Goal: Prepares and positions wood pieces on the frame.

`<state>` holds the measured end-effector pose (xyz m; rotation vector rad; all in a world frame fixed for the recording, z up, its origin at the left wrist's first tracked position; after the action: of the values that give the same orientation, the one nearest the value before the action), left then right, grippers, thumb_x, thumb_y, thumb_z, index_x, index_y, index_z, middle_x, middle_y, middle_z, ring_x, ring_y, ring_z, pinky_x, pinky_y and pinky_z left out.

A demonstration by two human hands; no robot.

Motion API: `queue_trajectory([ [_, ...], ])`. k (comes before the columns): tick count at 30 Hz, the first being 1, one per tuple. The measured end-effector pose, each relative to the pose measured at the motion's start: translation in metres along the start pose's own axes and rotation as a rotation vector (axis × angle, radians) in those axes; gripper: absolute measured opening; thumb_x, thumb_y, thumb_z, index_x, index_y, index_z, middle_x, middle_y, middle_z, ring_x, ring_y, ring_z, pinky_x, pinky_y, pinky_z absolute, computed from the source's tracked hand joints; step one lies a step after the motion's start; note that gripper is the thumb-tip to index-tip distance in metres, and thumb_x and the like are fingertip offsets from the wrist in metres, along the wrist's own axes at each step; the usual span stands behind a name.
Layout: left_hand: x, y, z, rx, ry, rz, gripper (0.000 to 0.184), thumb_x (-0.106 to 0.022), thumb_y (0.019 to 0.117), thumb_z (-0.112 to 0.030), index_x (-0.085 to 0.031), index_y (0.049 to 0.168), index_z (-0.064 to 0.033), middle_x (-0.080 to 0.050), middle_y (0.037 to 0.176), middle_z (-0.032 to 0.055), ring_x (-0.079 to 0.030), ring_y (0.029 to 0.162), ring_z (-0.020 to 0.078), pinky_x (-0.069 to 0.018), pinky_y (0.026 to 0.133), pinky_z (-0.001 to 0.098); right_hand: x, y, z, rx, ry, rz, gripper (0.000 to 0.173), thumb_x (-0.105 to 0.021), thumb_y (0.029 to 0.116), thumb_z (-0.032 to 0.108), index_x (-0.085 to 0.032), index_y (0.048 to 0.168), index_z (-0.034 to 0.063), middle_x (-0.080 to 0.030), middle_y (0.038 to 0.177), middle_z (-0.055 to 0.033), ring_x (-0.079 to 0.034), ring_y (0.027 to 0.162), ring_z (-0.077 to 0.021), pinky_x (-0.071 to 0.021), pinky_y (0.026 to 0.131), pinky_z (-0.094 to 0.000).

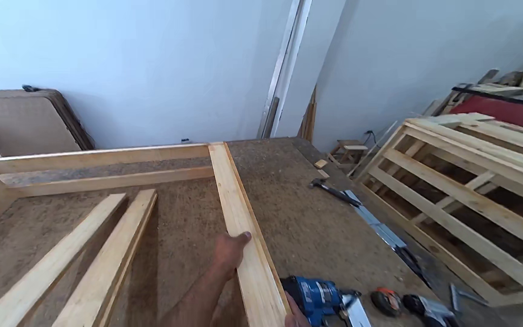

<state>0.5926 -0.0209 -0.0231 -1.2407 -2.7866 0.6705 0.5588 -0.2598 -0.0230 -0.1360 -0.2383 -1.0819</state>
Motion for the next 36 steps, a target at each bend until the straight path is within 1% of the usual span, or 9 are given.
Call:
queue_trajectory([
  [2, 0.002, 0.007, 0.017, 0.043, 0.055, 0.014, 0.04, -0.073, 0.0966, -0.022, -0.06, 0.124, 0.0042, -0.074, 0.098, 0.0188, -0.074, 0.084, 0.0279, -0.0635, 0.076, 0.0448, 0.003, -0.002, -0.008, -0.044, -0.03, -0.02, 0.053, -0.039, 0.1077, 0.026, -0.046, 0.151, -0.0044, -0.058, 0.146, -0.0214, -0.058, 0.134, -0.0216, -0.0447, 0.115, -0.0399],
  [3, 0.002, 0.009, 0.024, 0.053, 0.069, 0.021, 0.043, -0.073, 0.0964, -0.025, -0.059, 0.125, 0.0028, -0.074, 0.098, 0.0195, -0.074, 0.083, 0.0296, -0.0634, 0.074, 0.047, 0.004, -0.004, -0.012, -0.06, -0.045, -0.019, 0.054, -0.038, 0.1085, 0.032, -0.047, 0.152, 0.0017, -0.058, 0.147, -0.0148, -0.057, 0.134, -0.0161, -0.0457, 0.114, -0.0375],
  [4, 0.001, 0.01, 0.027, 0.054, 0.071, 0.023, 0.044, -0.073, 0.0967, -0.026, -0.059, 0.126, 0.0023, -0.073, 0.099, 0.0199, -0.075, 0.083, 0.0305, -0.0637, 0.074, 0.0484, 0.003, -0.003, -0.014, -0.047, -0.043, -0.019, 0.056, -0.038, 0.109, 0.037, -0.048, 0.152, 0.0035, -0.059, 0.147, -0.0117, -0.057, 0.134, -0.0125, -0.0464, 0.114, -0.0348],
  [8, 0.001, 0.019, 0.028, 0.004, 0.012, 0.019, 0.047, -0.074, 0.0961, -0.025, -0.055, 0.13, 0.0032, -0.073, 0.104, 0.0211, -0.075, 0.088, 0.0312, -0.0644, 0.077, 0.0495, -0.001, 0.004, -0.013, -0.004, 0.022, -0.028, 0.065, -0.039, 0.1085, 0.047, -0.048, 0.15, -0.0034, -0.059, 0.146, -0.0147, -0.056, 0.136, -0.0124, -0.0455, 0.115, -0.0312],
  [12, 0.003, 0.021, 0.029, -0.004, -0.022, 0.011, 0.046, -0.074, 0.0956, -0.023, -0.055, 0.129, 0.0035, -0.073, 0.104, 0.0207, -0.075, 0.089, 0.0312, -0.0644, 0.077, 0.0493, -0.001, 0.004, -0.012, 0.001, 0.022, -0.038, 0.064, -0.039, 0.1088, 0.043, -0.049, 0.148, -0.0063, -0.06, 0.144, -0.0177, -0.057, 0.135, -0.0136, -0.0457, 0.114, -0.0302],
  [22, 0.002, 0.023, 0.029, -0.019, -0.065, 0.023, 0.043, -0.075, 0.0949, -0.02, -0.057, 0.126, 0.0048, -0.073, 0.103, 0.0223, -0.075, 0.089, 0.0325, -0.0645, 0.077, 0.0497, -0.001, 0.003, -0.014, -0.011, 0.036, -0.048, 0.071, -0.04, 0.1071, 0.052, -0.049, 0.148, -0.0055, -0.062, 0.142, -0.0159, -0.058, 0.133, -0.012, -0.0475, 0.112, -0.0296],
  [27, 0.003, 0.02, 0.029, 0.005, -0.032, 0.009, 0.046, -0.075, 0.0951, -0.023, -0.056, 0.126, 0.0046, -0.073, 0.104, 0.0215, -0.075, 0.09, 0.0319, -0.0645, 0.078, 0.0497, -0.002, 0.003, -0.013, -0.004, 0.042, -0.045, 0.071, -0.039, 0.1074, 0.051, -0.048, 0.148, -0.006, -0.06, 0.144, -0.0169, -0.057, 0.134, -0.0133, -0.0467, 0.113, -0.0302],
  [31, 0.0, 0.011, 0.023, 0.011, -0.028, 0.028, 0.041, -0.071, 0.0978, -0.024, -0.057, 0.126, 0.0025, -0.073, 0.103, 0.0202, -0.075, 0.088, 0.0307, -0.064, 0.076, 0.0485, -0.001, 0.002, -0.013, -0.004, 0.047, -0.049, 0.069, -0.039, 0.1079, 0.048, -0.049, 0.148, -0.0064, -0.06, 0.144, -0.0179, -0.057, 0.134, -0.0137, -0.0467, 0.113, -0.03],
  [36, 0.002, 0.021, 0.029, -0.016, -0.056, 0.022, 0.044, -0.075, 0.095, -0.022, -0.057, 0.124, 0.0055, -0.074, 0.102, 0.0219, -0.076, 0.088, 0.0321, -0.0649, 0.076, 0.0488, -0.002, 0.003, -0.015, 0.008, 0.034, -0.057, 0.074, -0.038, 0.1071, 0.054, -0.049, 0.148, -0.0066, -0.06, 0.144, -0.0178, -0.057, 0.134, -0.013, -0.0472, 0.112, -0.0295],
])
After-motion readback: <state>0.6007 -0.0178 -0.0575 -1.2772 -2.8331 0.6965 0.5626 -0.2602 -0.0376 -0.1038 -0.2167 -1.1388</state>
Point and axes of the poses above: each hand's wrist, its own y-axis towards the middle knuckle, its own x-axis out of the back of the hand, z = x × y, the point moved 8 cm from there along y, towards the middle knuckle
